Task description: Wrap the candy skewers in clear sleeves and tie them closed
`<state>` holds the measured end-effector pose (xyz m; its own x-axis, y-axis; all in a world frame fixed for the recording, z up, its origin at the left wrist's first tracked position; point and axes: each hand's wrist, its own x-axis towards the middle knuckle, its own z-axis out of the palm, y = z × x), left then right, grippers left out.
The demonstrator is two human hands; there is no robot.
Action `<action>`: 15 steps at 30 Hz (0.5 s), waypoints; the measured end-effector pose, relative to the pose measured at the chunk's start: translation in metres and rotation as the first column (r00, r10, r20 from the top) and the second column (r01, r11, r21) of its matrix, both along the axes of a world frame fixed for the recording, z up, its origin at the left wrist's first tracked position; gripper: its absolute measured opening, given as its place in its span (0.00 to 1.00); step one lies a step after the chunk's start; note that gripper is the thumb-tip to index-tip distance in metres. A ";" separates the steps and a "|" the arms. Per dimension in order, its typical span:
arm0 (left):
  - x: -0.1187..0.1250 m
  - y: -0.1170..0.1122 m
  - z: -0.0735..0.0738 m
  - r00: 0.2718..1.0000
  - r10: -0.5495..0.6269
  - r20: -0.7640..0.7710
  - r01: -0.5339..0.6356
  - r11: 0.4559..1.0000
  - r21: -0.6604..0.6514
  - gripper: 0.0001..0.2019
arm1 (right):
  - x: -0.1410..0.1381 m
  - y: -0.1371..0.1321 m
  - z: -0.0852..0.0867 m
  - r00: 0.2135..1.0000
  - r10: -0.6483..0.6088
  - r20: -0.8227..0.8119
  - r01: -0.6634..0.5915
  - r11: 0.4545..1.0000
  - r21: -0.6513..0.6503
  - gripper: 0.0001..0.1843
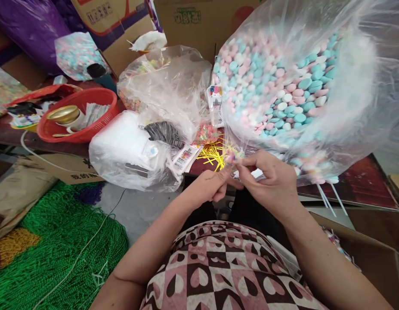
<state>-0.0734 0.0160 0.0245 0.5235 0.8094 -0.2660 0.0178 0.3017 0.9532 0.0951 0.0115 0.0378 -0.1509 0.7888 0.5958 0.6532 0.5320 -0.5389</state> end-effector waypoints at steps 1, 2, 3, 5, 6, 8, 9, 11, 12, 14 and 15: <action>0.002 0.000 -0.003 0.998 0.046 0.030 -0.046 0.999 -0.022 0.34 | 0.000 -0.001 0.000 1.000 0.028 0.014 -0.028 1.000 -0.009 0.07; 0.003 0.001 -0.006 0.990 0.111 0.091 -0.107 0.993 -0.050 0.32 | 0.000 -0.003 0.000 0.998 0.064 0.012 -0.063 0.997 -0.043 0.08; 0.004 0.002 -0.007 0.974 0.165 0.155 -0.156 0.985 -0.069 0.28 | 0.000 -0.005 -0.001 0.995 0.096 -0.009 -0.096 0.990 -0.100 0.09; 0.003 0.003 -0.006 0.948 0.206 0.242 -0.198 0.979 -0.058 0.17 | 0.005 -0.007 -0.006 0.986 0.114 -0.125 -0.143 0.956 -0.256 0.09; 0.002 0.003 -0.004 0.950 0.187 0.250 -0.190 0.982 -0.012 0.15 | 0.010 -0.008 -0.009 0.972 0.097 -0.215 -0.168 0.925 -0.341 0.08; 0.001 0.002 0.001 0.977 0.086 0.196 -0.112 0.985 0.130 0.13 | 0.022 -0.007 -0.016 0.912 0.043 -0.408 -0.251 0.845 -0.473 0.05; 0.002 0.000 0.002 0.993 0.015 0.119 -0.041 0.974 0.224 0.11 | 0.028 -0.007 -0.019 0.870 0.022 -0.492 -0.301 0.814 -0.496 0.05; 0.010 -0.006 0.001 0.988 -0.090 -0.129 0.137 0.894 0.426 0.09 | 0.038 -0.007 -0.026 0.790 -0.014 -0.613 -0.369 0.787 -0.494 0.07; 0.016 -0.010 -0.001 0.956 -0.105 -0.274 0.237 0.825 0.512 0.11 | 0.041 -0.008 -0.028 0.759 -0.037 -0.650 -0.386 0.778 -0.496 0.07; 0.031 -0.020 -0.009 0.885 -0.043 -0.463 0.374 0.657 0.654 0.14 | 0.046 -0.016 -0.031 0.718 -0.111 -0.687 -0.409 0.731 -0.546 0.10; 0.039 -0.025 -0.012 0.862 -0.016 -0.506 0.420 0.582 0.697 0.15 | 0.048 -0.022 -0.031 0.705 -0.158 -0.692 -0.415 0.700 -0.582 0.11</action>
<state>-0.0344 -0.0089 0.0123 0.7160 0.6785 0.1639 0.4117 -0.6002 0.6858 0.1428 -0.0101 0.0064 -0.0905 0.9909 -0.0997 -0.0703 -0.1063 -0.9919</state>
